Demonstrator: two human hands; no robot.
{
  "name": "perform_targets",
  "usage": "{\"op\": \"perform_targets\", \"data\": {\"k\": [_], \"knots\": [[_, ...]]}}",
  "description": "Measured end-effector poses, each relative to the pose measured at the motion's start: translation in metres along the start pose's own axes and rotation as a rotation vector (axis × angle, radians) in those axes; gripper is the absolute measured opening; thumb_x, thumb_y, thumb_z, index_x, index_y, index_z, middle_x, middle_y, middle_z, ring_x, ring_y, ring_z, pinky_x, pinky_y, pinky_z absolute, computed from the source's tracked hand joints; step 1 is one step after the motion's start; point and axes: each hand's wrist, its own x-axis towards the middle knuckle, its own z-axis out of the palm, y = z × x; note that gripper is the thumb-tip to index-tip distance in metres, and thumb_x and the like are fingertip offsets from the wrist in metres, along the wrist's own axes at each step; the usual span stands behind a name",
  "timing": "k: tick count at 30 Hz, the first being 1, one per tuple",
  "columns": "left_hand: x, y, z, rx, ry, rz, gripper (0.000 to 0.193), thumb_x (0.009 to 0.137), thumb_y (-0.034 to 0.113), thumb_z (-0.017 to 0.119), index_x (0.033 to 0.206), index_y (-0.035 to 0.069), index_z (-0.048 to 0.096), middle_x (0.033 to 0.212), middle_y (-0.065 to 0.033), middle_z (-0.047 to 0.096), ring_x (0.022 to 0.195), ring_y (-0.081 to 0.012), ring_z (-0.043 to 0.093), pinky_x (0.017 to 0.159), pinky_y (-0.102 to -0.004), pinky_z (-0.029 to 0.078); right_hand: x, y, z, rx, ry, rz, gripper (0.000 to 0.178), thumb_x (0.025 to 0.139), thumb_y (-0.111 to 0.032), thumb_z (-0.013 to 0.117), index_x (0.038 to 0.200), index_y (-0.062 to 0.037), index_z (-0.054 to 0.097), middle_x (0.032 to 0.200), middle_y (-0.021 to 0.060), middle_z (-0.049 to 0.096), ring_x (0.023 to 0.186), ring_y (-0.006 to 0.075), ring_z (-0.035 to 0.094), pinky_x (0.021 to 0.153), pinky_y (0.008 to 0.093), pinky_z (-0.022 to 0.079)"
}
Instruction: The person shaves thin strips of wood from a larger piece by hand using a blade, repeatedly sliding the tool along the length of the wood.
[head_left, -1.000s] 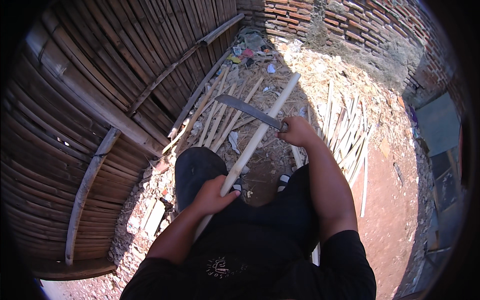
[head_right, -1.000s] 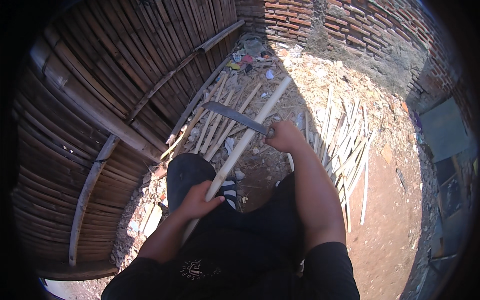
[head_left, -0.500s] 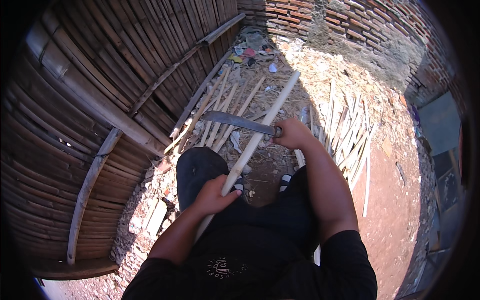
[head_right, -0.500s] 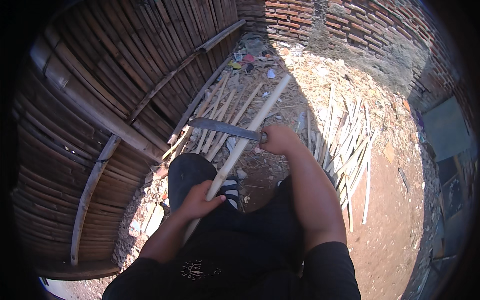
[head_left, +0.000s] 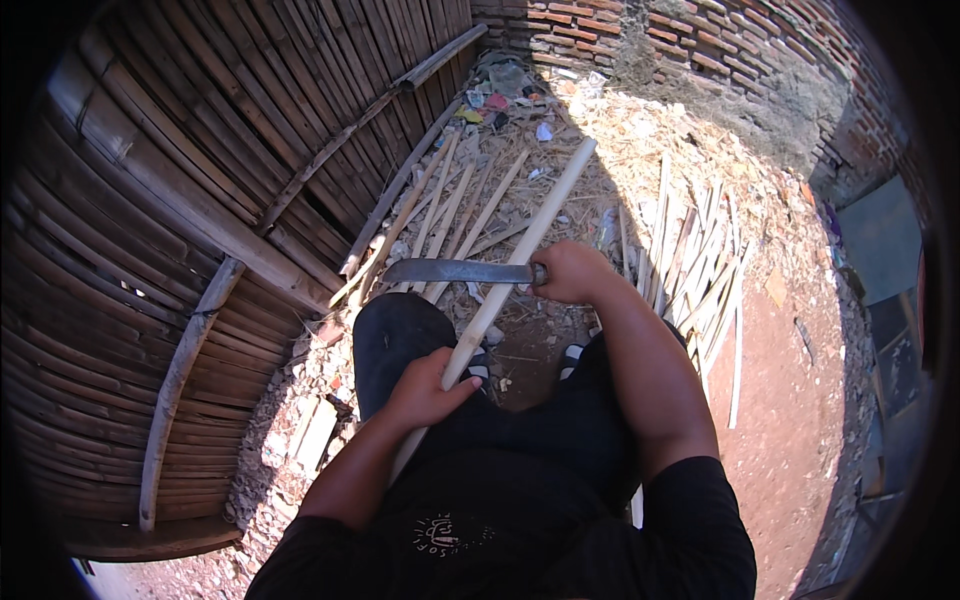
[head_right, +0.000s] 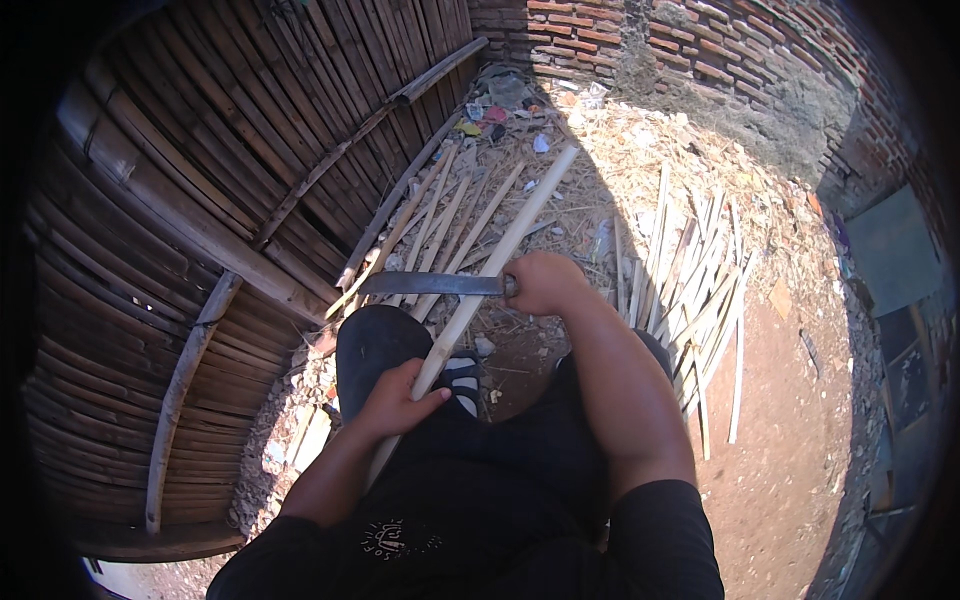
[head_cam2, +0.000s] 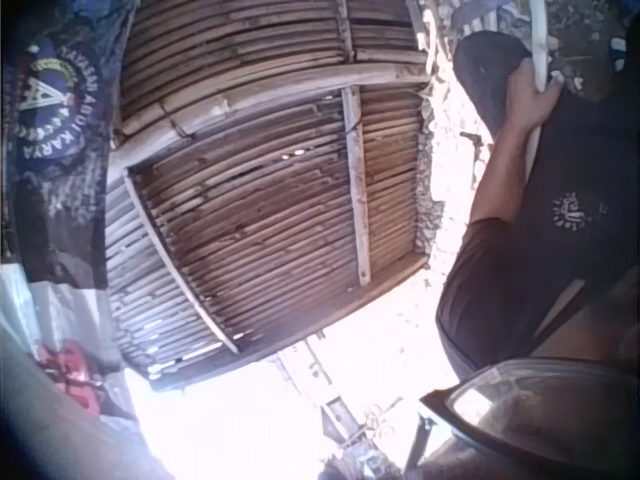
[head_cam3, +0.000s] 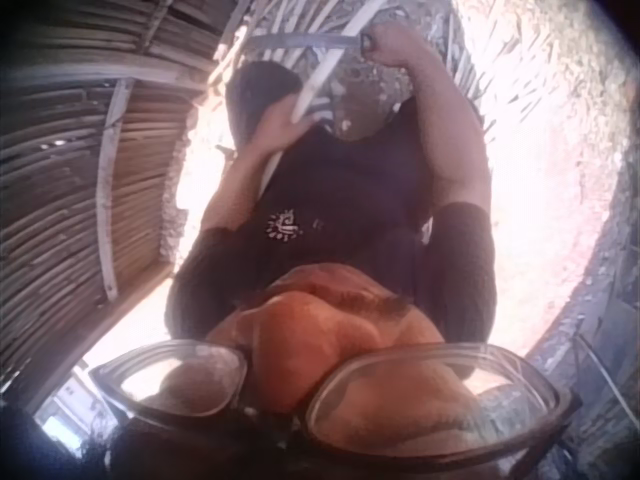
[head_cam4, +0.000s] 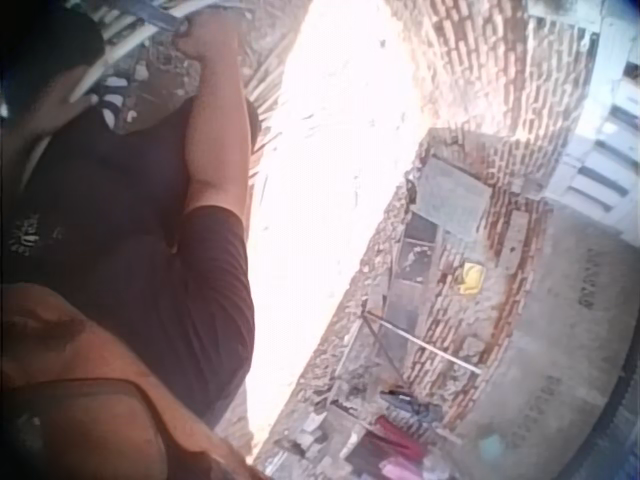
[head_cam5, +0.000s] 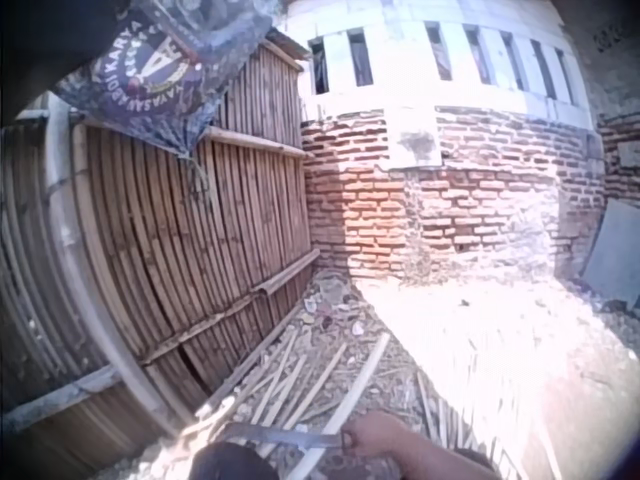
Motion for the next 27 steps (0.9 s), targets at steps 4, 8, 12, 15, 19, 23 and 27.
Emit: {"op": "perform_targets", "data": {"k": [4,8,12,15,19,23,27], "knots": [[0.002,-0.001,0.002,-0.006,0.001,0.029,0.048,0.09,0.036,0.082,0.114,-0.001,0.065,0.09,-0.0183,0.068,0.082,-0.0263,0.069,0.076,-0.0401,0.054,0.001,0.021,0.003,0.054,0.084,0.036,0.045,0.079,-0.042,0.082,0.109,-0.0089,0.077,0.103,0.0201,0.075,0.103,0.0397,0.072,0.091,0.0509,0.057],[0.002,-0.001,0.002,-0.015,-0.014,0.008,0.048,0.09,0.036,0.082,0.116,-0.001,0.065,0.091,-0.0178,0.069,0.084,-0.0251,0.069,0.077,-0.0392,0.054,0.003,0.033,-0.001,0.061,0.135,0.129,0.045,0.079,-0.042,0.082,0.109,-0.0076,0.076,0.103,0.0206,0.075,0.103,0.0405,0.071,0.091,0.0511,0.057],[0.002,-0.004,0.003,-0.003,-0.014,0.011,0.049,0.09,0.036,0.082,0.117,-0.002,0.065,0.092,-0.0173,0.069,0.086,-0.025,0.07,0.079,-0.0391,0.055,0.004,0.029,0.001,0.027,0.118,0.077,0.043,0.08,-0.041,0.082,0.106,-0.0076,0.077,0.101,0.0216,0.075,0.102,0.0407,0.071,0.09,0.0514,0.057],[0.001,-0.007,0.004,-0.039,0.04,0.081,0.045,0.092,0.032,0.081,0.118,0.0,0.064,0.088,-0.0126,0.068,0.076,-0.0198,0.068,0.071,-0.0356,0.055,0.003,0.012,-0.001,-0.022,0.03,-0.011,0.041,0.08,-0.04,0.082,0.104,-0.0074,0.077,0.098,0.0214,0.075,0.1,0.0407,0.072,0.089,0.0517,0.057],[0.001,-0.013,0.0,-0.258,-0.027,-0.046,0.037,0.094,0.026,0.081,0.116,0.004,0.061,0.084,-0.0038,0.063,0.062,-0.0105,0.061,0.057,-0.0281,0.049,-0.002,0.016,-0.009,0.045,0.092,0.024,0.043,0.08,-0.04,0.082,0.104,-0.0054,0.077,0.094,0.0218,0.075,0.094,0.0414,0.072,0.086,0.0514,0.057],[0.001,-0.003,-0.01,-0.417,-0.073,-0.167,0.035,0.094,0.025,0.082,0.112,0.006,0.058,0.081,0.0,0.06,0.058,-0.0069,0.056,0.053,-0.0249,0.046,-0.002,0.047,-0.014,0.14,0.247,0.174,0.043,0.081,-0.04,0.081,0.104,-0.0036,0.076,0.093,0.0218,0.075,0.092,0.042,0.072,0.084,0.0517,0.057],[0.003,-0.007,-0.007,-0.407,-0.075,-0.158,0.036,0.093,0.024,0.082,0.113,0.007,0.057,0.082,0.0009,0.059,0.058,-0.0069,0.055,0.054,-0.025,0.047,-0.001,0.034,-0.003,0.04,0.212,0.045,0.038,0.079,-0.04,0.082,0.099,-0.0082,0.077,0.09,0.0191,0.075,0.09,0.0412,0.072,0.082,0.0522,0.058]]}}
